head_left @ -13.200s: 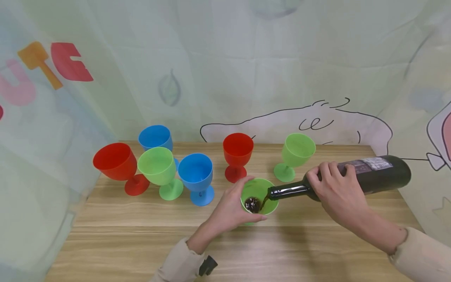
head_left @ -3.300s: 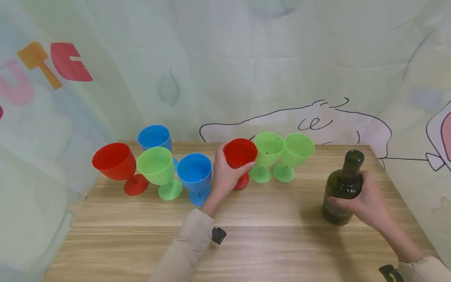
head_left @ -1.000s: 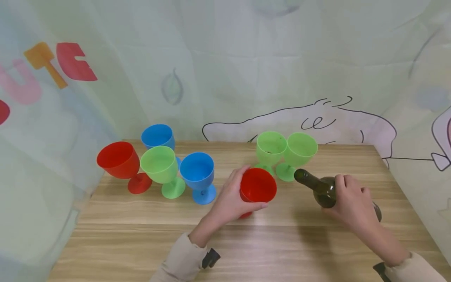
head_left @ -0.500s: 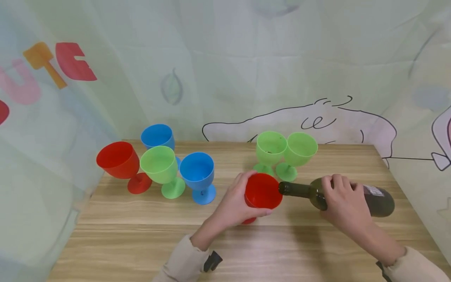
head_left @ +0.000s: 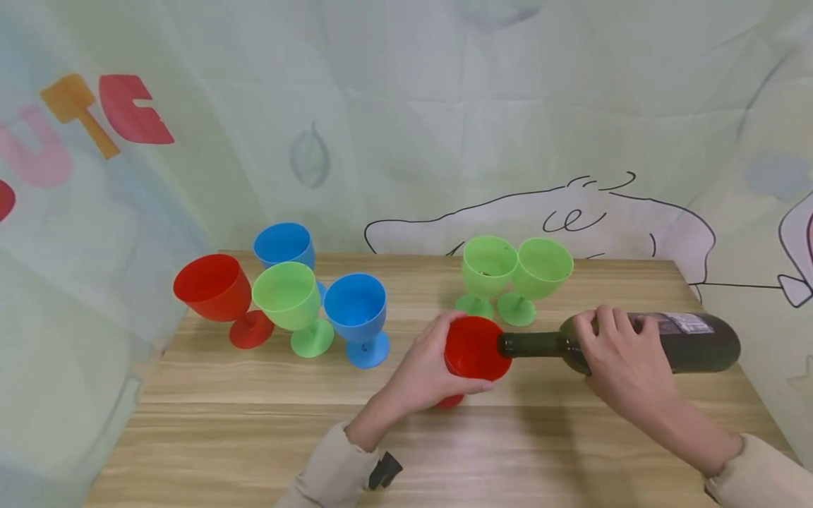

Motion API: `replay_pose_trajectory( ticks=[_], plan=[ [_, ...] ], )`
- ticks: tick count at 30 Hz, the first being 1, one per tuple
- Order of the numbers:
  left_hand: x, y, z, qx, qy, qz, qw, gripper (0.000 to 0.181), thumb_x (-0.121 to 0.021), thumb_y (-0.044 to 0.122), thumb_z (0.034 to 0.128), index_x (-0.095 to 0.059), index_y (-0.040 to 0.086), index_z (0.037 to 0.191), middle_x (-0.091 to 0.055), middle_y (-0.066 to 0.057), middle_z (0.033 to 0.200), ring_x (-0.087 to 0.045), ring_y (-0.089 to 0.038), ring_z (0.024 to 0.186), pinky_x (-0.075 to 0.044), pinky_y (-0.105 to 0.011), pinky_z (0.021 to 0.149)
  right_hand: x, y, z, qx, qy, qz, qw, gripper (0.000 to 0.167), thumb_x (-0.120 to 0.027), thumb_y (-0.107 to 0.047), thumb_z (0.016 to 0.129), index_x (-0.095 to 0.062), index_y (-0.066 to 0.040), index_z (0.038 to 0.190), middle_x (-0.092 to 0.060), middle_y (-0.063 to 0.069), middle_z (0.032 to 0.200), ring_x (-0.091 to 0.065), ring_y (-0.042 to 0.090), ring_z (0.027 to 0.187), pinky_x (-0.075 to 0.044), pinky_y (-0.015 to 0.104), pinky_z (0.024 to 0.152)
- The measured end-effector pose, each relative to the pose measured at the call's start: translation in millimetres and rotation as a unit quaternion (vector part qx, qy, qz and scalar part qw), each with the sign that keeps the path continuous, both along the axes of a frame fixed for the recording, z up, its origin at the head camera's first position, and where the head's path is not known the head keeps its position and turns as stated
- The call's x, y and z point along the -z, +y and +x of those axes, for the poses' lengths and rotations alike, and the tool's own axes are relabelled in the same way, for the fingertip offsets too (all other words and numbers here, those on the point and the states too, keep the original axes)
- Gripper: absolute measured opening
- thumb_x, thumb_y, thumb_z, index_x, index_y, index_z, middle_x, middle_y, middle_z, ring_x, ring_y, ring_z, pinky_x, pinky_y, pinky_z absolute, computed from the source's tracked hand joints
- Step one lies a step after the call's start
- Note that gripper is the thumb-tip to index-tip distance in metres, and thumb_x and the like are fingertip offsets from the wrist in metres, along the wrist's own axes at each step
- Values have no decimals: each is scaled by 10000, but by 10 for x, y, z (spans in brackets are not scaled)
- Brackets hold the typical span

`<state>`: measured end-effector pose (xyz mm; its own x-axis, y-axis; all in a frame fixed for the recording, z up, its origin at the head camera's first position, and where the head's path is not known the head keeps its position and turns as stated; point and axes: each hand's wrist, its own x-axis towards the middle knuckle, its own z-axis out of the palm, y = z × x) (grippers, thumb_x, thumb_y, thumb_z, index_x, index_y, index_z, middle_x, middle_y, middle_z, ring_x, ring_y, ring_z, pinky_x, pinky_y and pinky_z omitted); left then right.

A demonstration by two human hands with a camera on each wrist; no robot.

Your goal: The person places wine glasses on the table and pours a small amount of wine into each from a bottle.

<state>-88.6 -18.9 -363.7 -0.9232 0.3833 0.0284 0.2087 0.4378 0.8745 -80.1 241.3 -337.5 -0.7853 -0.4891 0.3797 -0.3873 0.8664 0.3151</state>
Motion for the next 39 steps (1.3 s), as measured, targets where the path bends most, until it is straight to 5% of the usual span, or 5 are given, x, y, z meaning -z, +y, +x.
replay_pose_trajectory(
  ticks=[11,16,22,31,39],
  plan=[
    [7,12,8,29,82,29,10000,823,-821,289,642,-368,132,1310,-493,-6,1214,-469,-197,1094,-507,-263,699,-83,10,-14,-286,324,351,9984,454,-706,-46,554,-414,48,888,-460,224,762,-480,381,688,-388,523,542],
    [22,16,7,24,136,52,9999,813,-820,299,642,-375,132,1301,-500,-2,1202,-475,-192,1083,-501,-255,701,-125,6,-18,-434,395,297,9978,153,-411,-31,757,-412,57,882,-448,229,756,-467,387,679,-380,521,534],
    [30,24,12,-13,83,87,9999,810,-820,308,640,-382,132,1298,-503,5,1194,-476,-190,1078,-501,-256,699,-186,-12,-20,-517,498,332,9969,261,-200,-86,825,-408,63,877,-435,232,746,-455,392,680,-369,518,526],
    [41,25,11,37,185,163,9997,808,-823,299,640,-385,120,1295,-504,4,1197,-479,-188,1080,-500,-248,704,-202,9,-9,-438,359,479,9972,364,-660,-25,640,-414,60,894,-442,230,761,-465,390,700,-383,517,542],
    [61,33,12,23,155,327,9993,806,-821,299,648,-380,126,1300,-503,11,1203,-480,-184,1078,-504,-275,730,-229,9,-12,-403,371,544,9970,331,-639,-15,667,-409,55,894,-440,233,763,-461,395,709,-382,519,556]
  ],
)
